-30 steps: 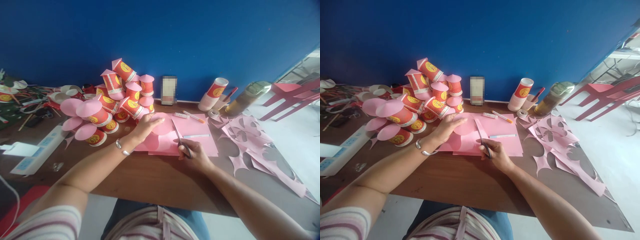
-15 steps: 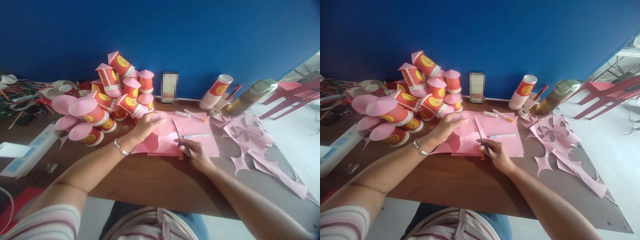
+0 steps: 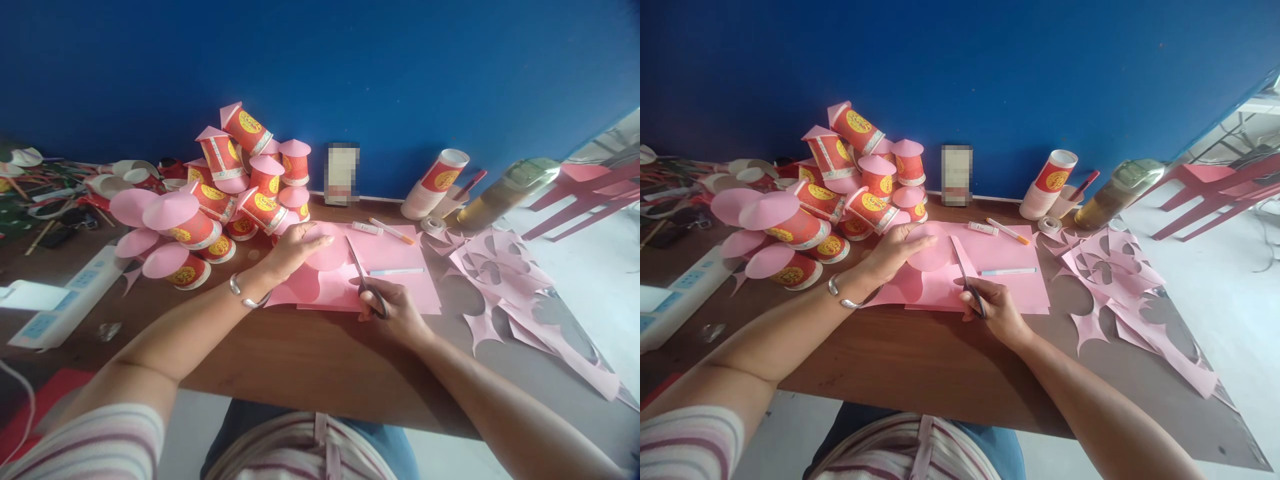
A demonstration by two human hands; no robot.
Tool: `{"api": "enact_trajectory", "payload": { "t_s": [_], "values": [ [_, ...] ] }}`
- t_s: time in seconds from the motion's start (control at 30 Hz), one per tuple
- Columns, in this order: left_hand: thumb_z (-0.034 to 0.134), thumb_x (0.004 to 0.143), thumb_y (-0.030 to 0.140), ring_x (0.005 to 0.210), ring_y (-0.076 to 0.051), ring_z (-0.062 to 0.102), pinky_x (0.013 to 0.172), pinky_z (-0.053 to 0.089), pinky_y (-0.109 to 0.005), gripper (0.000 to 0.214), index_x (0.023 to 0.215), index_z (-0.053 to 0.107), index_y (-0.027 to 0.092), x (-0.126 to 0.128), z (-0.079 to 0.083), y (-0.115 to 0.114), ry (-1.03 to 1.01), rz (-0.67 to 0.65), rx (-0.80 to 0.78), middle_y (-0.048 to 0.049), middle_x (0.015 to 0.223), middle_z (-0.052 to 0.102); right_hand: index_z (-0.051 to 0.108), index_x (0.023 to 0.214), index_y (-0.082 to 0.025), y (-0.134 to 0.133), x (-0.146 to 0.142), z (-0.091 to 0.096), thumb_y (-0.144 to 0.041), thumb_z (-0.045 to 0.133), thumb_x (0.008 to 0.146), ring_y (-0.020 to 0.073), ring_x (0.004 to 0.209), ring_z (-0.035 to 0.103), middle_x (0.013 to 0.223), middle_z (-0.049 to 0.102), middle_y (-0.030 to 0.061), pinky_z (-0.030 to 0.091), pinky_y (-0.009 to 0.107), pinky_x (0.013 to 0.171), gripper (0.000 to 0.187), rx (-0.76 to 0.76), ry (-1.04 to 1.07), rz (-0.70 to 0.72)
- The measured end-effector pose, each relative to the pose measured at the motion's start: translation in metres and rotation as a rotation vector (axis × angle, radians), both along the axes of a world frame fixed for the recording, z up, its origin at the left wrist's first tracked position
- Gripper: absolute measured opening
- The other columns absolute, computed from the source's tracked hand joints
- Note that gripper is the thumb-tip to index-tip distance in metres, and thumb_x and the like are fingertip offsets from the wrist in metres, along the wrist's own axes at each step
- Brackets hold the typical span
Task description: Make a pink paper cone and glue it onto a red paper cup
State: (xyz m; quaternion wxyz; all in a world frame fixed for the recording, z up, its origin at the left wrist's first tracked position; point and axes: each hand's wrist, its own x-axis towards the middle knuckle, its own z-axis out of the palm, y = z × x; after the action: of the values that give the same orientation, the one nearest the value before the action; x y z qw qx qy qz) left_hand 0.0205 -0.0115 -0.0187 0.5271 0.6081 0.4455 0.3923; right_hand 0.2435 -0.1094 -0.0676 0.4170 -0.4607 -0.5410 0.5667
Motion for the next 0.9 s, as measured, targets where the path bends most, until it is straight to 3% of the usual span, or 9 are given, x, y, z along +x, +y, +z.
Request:
{"api": "enact_trajectory", "payload": {
  "t_s": [0.17,0.33,0.63,0.9],
  "values": [
    [0.081,0.073,0.053,0.074,-0.014,0.054,0.07,0.043,-0.026,0.042,0.085,0.071,0.014,-0.0019,0.0035,0.0002,0.044,-0.041,0.024,-0.001,0.08,0.066,0.074,0.109,-0.014,0.0005,-0.0006,0.0011,-0.065,0.072,0.084,0.0128,0.054,0.057,0.056,0.056,-0.004,0.057,0.029,0.058,0.056,-0.006,0.004,0.012],
    [0.081,0.073,0.05,0.079,-0.015,0.056,0.072,0.043,-0.026,0.04,0.089,0.074,0.014,-0.0043,0.0064,0.0007,0.058,-0.083,0.031,-0.003,0.087,0.068,0.074,0.11,-0.014,0.0001,-0.0008,0.0033,-0.065,0.071,0.084,0.0132,0.054,0.057,0.056,0.057,-0.0041,0.058,0.031,0.059,0.057,0.0,-0.02,0.014],
    [0.082,0.072,0.053,0.075,-0.014,0.055,0.068,0.043,-0.025,0.044,0.087,0.07,0.014,-0.0039,0.0076,-0.0004,0.057,-0.046,-0.01,-0.0011,0.081,0.066,0.072,0.109,-0.016,-0.0014,-0.0009,0.0038,-0.062,0.07,0.086,0.0122,0.053,0.057,0.057,0.054,-0.0059,0.061,0.031,0.06,0.052,-0.013,0.018,0.013],
    [0.081,0.075,0.053,0.082,-0.016,0.061,0.077,0.046,-0.027,0.039,0.083,0.076,0.015,-0.0029,0.0077,-0.0016,0.052,-0.029,0.014,-0.0015,0.081,0.07,0.074,0.104,-0.015,-0.0012,-0.0024,0.0063,-0.07,0.07,0.082,0.0132,0.054,0.058,0.056,0.056,-0.0041,0.06,0.031,0.059,0.059,-0.022,-0.032,0.035]
  ]
}}
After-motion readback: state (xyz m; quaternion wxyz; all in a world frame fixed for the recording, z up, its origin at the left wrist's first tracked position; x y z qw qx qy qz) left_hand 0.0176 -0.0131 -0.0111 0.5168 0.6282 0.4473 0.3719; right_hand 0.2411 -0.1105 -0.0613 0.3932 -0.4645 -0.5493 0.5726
